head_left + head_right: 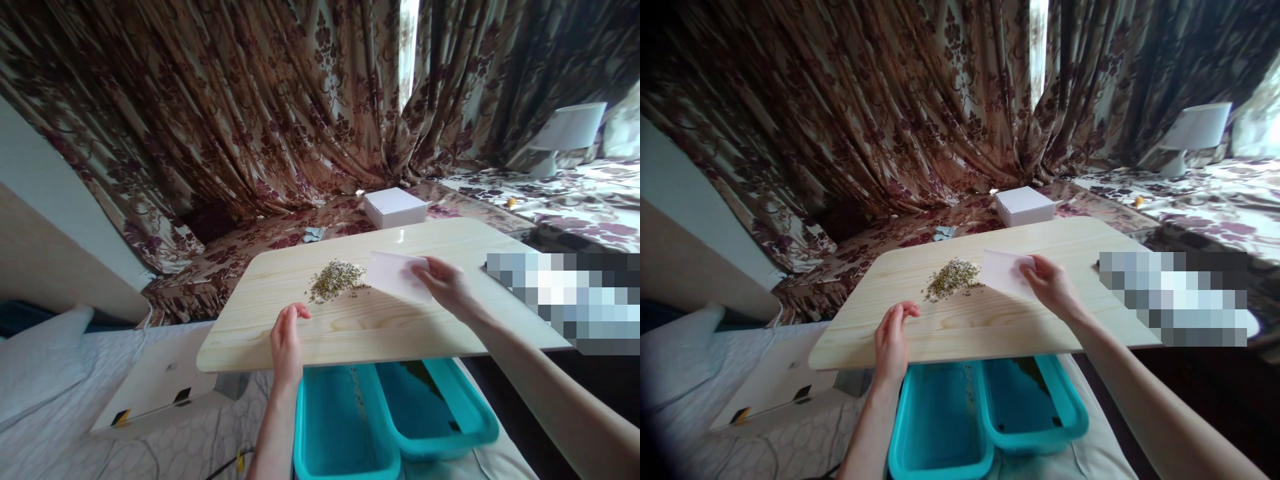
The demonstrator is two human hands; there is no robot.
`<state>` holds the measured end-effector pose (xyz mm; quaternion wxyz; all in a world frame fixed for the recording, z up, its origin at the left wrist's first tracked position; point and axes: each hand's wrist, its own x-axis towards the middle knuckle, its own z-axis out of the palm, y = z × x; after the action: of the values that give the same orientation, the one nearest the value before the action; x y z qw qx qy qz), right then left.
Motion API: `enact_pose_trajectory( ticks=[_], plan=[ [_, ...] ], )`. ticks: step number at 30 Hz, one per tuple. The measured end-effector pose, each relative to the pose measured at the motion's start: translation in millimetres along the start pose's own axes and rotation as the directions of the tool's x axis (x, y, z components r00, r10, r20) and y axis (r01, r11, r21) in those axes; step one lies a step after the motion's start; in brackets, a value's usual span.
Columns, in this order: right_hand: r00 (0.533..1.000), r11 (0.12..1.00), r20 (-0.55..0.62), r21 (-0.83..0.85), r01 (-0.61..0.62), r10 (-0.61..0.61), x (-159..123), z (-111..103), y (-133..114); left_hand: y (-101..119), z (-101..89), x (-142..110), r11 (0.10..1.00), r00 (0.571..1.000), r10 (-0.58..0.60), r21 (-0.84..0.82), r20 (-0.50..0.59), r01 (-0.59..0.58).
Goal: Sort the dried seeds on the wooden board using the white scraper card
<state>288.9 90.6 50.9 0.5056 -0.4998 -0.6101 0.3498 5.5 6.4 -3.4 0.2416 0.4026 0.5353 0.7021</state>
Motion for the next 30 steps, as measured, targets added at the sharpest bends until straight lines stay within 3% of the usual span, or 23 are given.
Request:
enact_pose_trajectory(
  ticks=[17,30],
  plan=[
    [0.997,1.000,0.081,-0.014,-0.016,0.017,-6.8,-3.9,-8.8,-1.3,-0.9,1.5,1.000,1.000,0.004,0.006,0.005,-0.004],
    [0.998,0.999,0.064,-0.046,0.005,-0.002,-3.3,-5.4,-5.9,0.4,-0.5,0.7,1.000,1.000,0.000,0.005,-0.001,0.000]
  ],
)
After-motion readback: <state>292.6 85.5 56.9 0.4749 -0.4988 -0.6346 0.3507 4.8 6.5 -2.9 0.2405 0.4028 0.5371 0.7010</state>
